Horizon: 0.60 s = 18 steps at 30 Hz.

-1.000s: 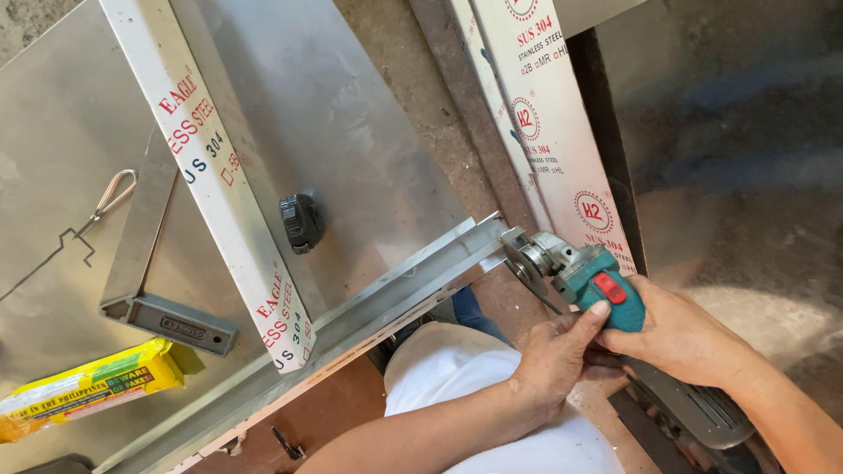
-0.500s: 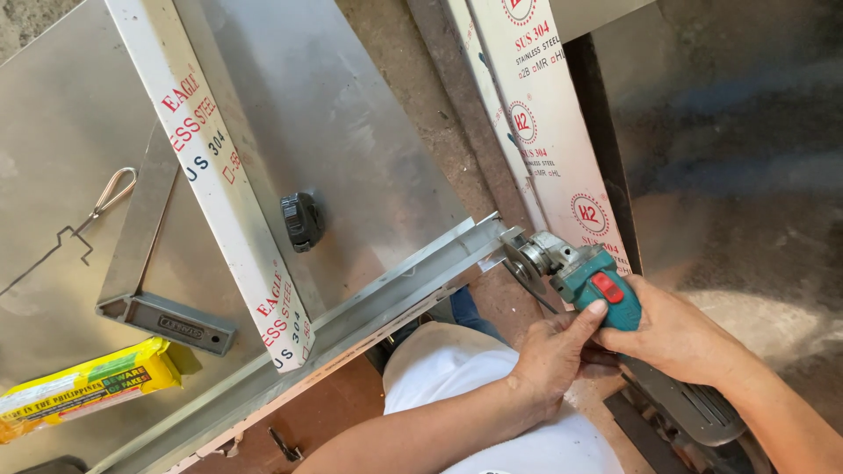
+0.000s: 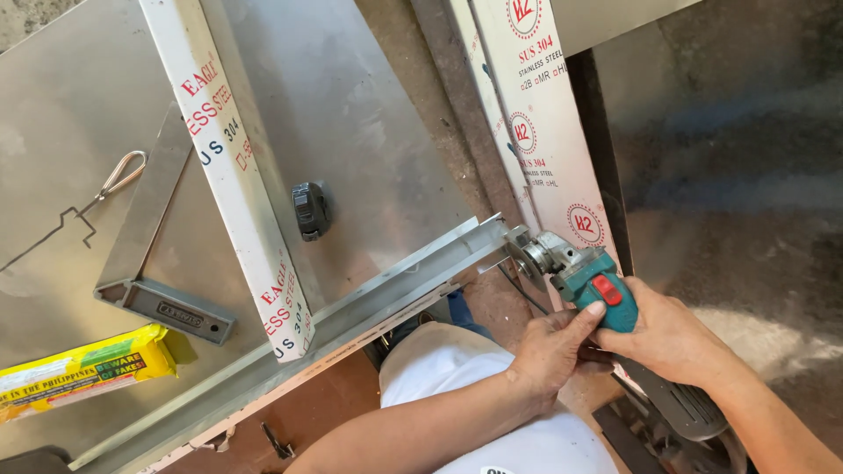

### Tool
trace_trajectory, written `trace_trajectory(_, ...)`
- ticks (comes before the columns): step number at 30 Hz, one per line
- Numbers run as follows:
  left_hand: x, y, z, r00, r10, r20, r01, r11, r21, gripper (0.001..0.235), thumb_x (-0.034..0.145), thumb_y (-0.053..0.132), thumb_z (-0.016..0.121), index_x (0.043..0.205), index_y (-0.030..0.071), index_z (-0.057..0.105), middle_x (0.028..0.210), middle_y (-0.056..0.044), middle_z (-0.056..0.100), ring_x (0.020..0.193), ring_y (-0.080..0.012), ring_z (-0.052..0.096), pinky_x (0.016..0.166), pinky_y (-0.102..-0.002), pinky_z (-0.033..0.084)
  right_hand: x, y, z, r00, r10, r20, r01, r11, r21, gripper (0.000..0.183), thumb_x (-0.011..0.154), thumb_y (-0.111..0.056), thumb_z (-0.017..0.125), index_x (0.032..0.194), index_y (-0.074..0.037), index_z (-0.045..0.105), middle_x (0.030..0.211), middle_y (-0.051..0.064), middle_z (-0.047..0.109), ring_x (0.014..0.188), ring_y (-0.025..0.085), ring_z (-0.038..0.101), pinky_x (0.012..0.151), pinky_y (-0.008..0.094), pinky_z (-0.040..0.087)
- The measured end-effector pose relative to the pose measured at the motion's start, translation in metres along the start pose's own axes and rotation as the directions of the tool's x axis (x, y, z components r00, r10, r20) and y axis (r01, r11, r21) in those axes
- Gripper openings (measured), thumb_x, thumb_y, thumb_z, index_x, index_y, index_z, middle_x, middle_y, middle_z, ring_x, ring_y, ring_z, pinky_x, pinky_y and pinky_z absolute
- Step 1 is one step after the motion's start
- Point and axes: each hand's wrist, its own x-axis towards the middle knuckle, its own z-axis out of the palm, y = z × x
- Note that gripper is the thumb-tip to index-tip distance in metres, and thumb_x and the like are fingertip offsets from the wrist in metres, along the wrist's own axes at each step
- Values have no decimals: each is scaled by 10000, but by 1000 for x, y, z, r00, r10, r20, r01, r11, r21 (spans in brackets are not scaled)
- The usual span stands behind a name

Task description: The person is measuring, marking, and cutting a stainless steel profile using a square, a scribe, and an angle grinder.

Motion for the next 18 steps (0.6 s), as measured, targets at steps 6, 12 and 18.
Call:
trace_trajectory(6, -2, 3, 2, 1000, -8, 5, 8, 1000, 1, 541, 996, 486, 667, 1160, -29, 656, 958, -104, 708, 813, -229, 712, 792, -333, 626, -2, -2, -1, 1000, 29, 4, -30, 999, 17, 672, 686, -393, 829, 1236, -88, 593, 939, 156, 741, 850, 273, 726, 769, 409, 601)
trace_trajectory(12, -2, 0, 2, 1000, 18, -11, -18, 1000, -3, 564, 995, 484, 690, 1166, -52, 658, 943, -106, 706, 803, -210, 708, 775, -330, 614, -1, 0, 0, 1000, 30, -4, -30, 1000, -1, 637, 704, -372, 829, 1220, -73, 605, 920, 157, 735, 800, 264, 740, 764, 407, 590)
trace_trajectory(18, 1, -4, -1, 999, 23, -23, -22, 999, 24, 571, 975, 490, 701, 1138, -56, 666, 935, -112, 708, 785, -216, 716, 744, -327, 623, -1, 2, 4, 1000, 8, -25, -8, 1000, 17, 655, 707, -365, 817, 1259, -95, 590, 924, 152, 730, 804, 258, 741, 770, 400, 584)
